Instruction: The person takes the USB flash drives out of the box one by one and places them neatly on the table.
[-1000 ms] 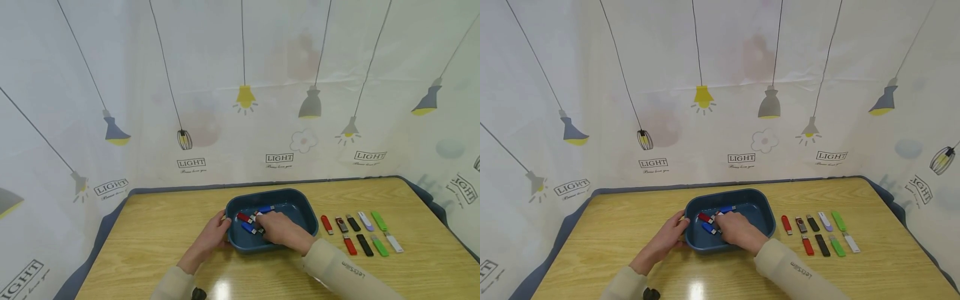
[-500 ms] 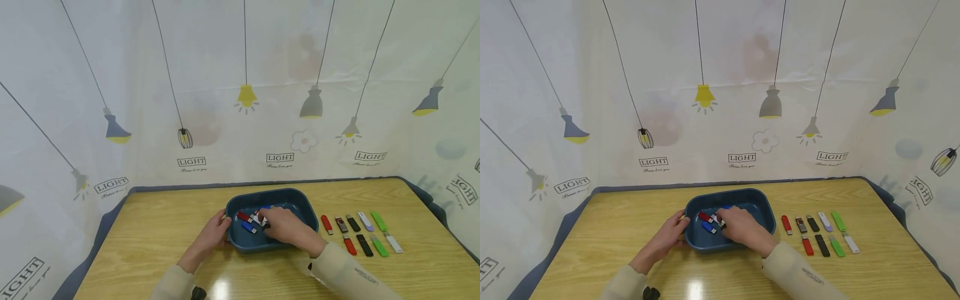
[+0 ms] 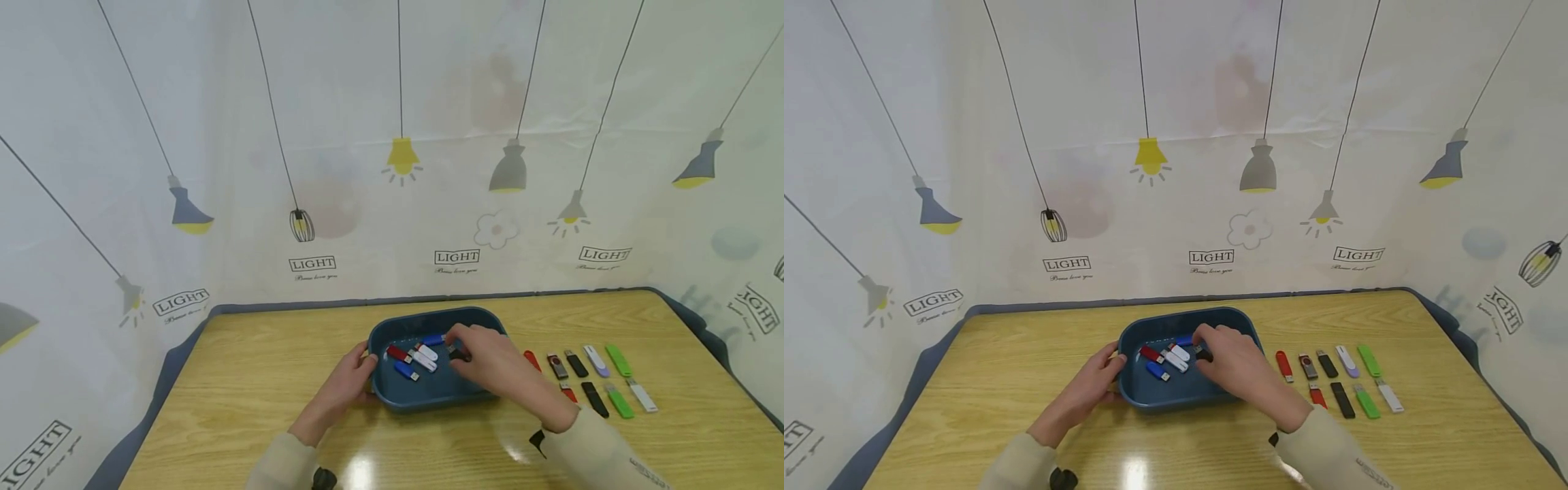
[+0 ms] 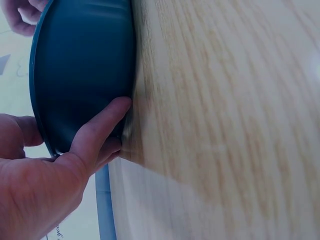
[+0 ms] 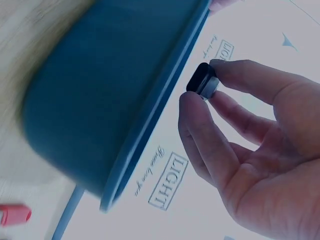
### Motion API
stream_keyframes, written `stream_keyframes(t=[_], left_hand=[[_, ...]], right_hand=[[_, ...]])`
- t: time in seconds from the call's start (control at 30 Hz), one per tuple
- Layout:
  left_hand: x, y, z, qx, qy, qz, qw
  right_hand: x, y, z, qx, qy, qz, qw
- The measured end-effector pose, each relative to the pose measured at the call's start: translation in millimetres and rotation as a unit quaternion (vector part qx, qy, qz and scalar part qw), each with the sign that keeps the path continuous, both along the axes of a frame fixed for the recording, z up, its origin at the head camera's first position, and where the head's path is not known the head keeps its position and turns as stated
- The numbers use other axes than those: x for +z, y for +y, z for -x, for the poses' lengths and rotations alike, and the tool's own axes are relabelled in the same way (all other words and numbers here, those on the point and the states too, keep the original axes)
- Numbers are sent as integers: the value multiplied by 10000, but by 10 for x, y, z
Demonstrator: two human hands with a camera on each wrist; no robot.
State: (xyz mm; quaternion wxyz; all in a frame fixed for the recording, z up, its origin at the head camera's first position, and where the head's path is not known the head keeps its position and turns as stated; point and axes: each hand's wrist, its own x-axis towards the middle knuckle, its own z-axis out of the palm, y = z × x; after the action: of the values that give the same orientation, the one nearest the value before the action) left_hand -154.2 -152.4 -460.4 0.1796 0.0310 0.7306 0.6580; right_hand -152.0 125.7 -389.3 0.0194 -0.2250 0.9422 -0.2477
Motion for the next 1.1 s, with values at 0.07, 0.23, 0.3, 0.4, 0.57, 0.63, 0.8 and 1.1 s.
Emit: stream_keyframes(t=[0.07, 0.23, 0.3, 0.4, 0.57, 0.63, 0.8, 1.1], left_hand=[[-2, 1, 2, 21, -14, 38, 10000], [-7, -5, -1, 45, -28, 71, 10000], [-3, -5, -5, 32, -19, 44, 10000], [2, -5, -11, 34, 2, 51, 10000], [13, -4, -17, 32, 2, 82, 10000], [11, -4, -16, 21, -7, 70, 10000], [-6, -5, -3, 34, -46, 43, 10000], [-18, -9, 6, 25, -88, 77, 9999]], right_hand=[[22, 69, -24, -63, 1, 47, 10000], [65, 233, -74, -232, -190, 139, 9995], [81, 296, -94, -309, -237, 136, 9991], [93, 385, -125, -456, -219, 107, 9987], [70, 535, -184, -611, -120, 107, 9980], [51, 595, -210, -665, -117, 110, 9977], [-8, 749, -250, -799, -76, 114, 9967], [-195, 988, -281, -1069, -369, 77, 9936]])
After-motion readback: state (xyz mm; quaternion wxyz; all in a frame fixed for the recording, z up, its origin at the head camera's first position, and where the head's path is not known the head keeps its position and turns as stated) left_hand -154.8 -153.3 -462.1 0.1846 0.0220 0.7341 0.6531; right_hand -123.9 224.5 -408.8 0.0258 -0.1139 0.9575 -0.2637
